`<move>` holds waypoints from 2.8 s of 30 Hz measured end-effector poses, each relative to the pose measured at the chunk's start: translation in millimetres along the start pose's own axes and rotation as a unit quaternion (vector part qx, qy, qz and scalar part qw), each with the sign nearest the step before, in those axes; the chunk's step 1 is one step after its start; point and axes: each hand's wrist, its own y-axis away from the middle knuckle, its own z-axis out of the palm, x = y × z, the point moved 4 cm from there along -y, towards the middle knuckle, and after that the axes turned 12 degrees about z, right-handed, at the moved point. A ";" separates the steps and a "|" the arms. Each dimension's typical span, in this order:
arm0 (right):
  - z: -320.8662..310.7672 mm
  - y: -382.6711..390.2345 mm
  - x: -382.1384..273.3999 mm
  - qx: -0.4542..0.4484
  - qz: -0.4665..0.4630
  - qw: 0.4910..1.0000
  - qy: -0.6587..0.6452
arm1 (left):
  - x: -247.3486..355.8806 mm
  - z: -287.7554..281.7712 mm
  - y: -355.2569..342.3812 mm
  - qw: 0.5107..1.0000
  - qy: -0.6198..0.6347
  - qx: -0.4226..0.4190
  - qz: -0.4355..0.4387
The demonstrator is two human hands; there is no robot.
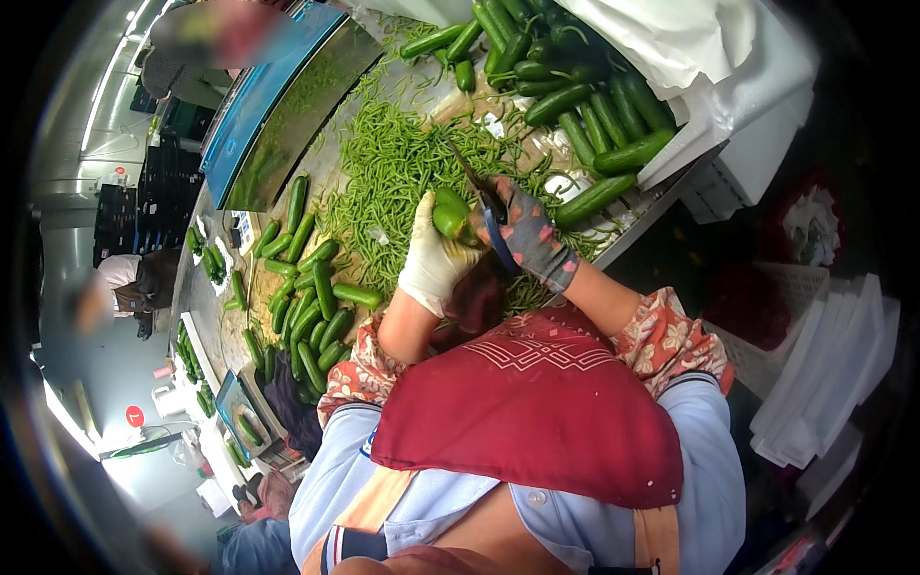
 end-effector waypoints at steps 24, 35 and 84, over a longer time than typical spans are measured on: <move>8.7 7.1 -5.5 0.073 -0.128 0.987 0.068 | -0.6 3.1 -8.0 0.998 0.005 -0.063 0.006; -2.5 9.2 -20.3 0.022 -0.051 0.998 -0.039 | 0.1 1.2 -12.3 0.999 0.008 -0.048 0.020; 15.8 13.8 -28.6 0.051 -0.166 0.982 -0.068 | 15.9 0.5 -22.3 0.993 -0.019 -0.039 0.113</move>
